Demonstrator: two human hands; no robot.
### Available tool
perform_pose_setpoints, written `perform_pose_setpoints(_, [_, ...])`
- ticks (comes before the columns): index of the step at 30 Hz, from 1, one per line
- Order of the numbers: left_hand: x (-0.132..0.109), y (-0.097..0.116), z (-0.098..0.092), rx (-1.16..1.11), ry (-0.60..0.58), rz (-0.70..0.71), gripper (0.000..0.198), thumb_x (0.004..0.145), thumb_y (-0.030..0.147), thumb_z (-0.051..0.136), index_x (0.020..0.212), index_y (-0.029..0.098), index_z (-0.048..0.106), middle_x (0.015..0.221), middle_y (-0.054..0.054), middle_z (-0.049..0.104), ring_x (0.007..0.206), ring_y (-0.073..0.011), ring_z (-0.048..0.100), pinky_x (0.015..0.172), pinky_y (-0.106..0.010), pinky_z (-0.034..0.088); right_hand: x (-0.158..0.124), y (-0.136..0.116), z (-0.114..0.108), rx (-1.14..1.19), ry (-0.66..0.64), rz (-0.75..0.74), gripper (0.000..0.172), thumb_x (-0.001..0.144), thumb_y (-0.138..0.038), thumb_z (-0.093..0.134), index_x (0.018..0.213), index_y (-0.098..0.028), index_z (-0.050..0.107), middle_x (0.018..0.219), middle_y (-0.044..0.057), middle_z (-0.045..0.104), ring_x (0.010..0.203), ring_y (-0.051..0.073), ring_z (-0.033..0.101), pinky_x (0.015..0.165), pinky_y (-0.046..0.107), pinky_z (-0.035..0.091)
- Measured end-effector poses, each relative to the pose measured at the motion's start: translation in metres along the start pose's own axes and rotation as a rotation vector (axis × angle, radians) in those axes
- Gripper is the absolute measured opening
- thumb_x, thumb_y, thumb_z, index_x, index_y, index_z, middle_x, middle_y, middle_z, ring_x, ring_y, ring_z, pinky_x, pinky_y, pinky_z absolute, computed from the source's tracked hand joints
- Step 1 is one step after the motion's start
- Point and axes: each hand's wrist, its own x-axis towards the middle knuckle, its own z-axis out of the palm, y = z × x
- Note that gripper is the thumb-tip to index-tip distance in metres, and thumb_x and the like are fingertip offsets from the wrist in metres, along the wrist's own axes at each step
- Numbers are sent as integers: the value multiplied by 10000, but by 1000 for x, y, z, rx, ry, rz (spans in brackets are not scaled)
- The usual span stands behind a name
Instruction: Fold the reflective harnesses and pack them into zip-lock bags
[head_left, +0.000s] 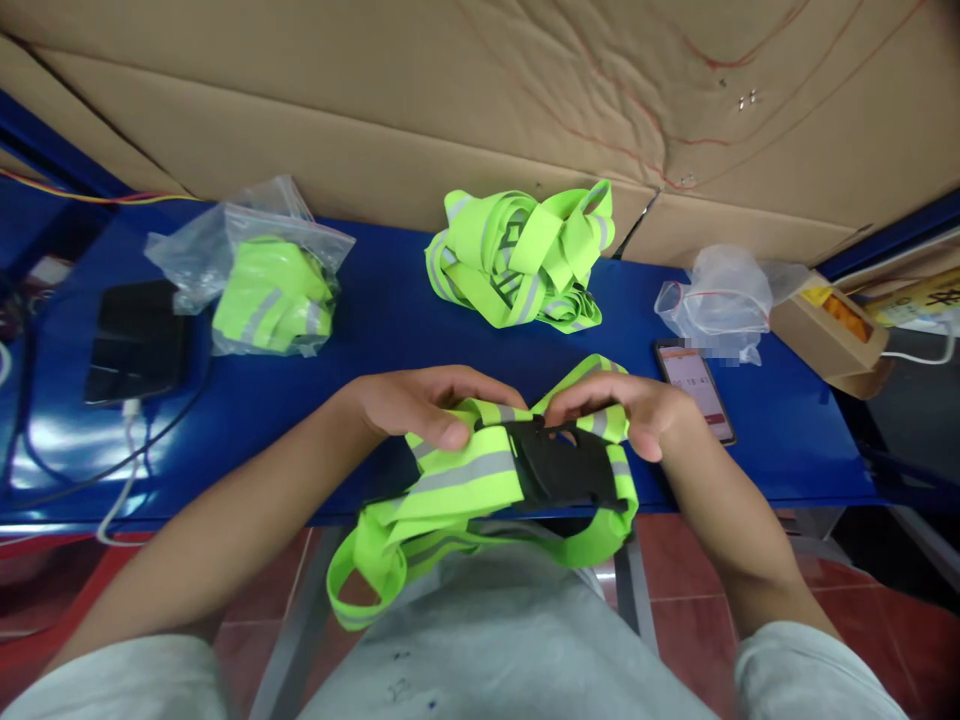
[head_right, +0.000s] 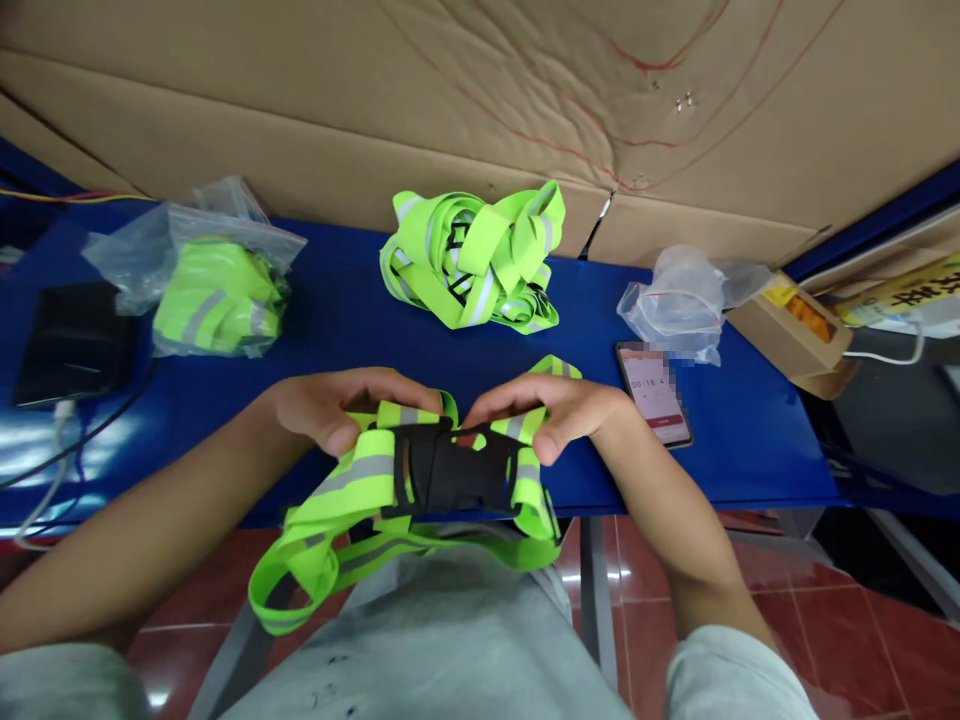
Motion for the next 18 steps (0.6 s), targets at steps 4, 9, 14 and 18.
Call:
perform_pose_setpoints(4, [3,3,-5,255,-40,26,575,917,669,749,1213,181,817,1201,-145,814,1037,-278,769,864,-286,607,2,-5,-10,-211,-289,41,734,635,-554,1014,1182,-104,823,1010,94,803,886,215,757,879,276,590])
perform_pose_setpoints(9, [0,14,0,311,-143,-1,619,849,675,818,1239,194,808,1032,-112,830,784,-226,753,693,-257,590,-1,2,-6,-143,-74,-81,575,786,-657,874,972,-115,829,798,56,741,683,156,670,694,248,540])
perform_pose_setpoints(14, [1,13,6,235,-35,50,507,905,632,783,1134,185,849,1048,-157,841,950,-320,804,853,-386,639,6,22,1,57,265,-244,876,903,-976,321,1051,-206,712,736,0,601,596,146,508,591,298,497])
perform_pose_setpoints(18, [16,-1,11,-4,69,260,587,675,550,984,1109,194,813,967,-144,831,1030,-382,803,969,-508,621,24,24,5,130,219,-449,907,489,-1064,678,867,-242,614,653,-63,449,608,153,475,678,396,559])
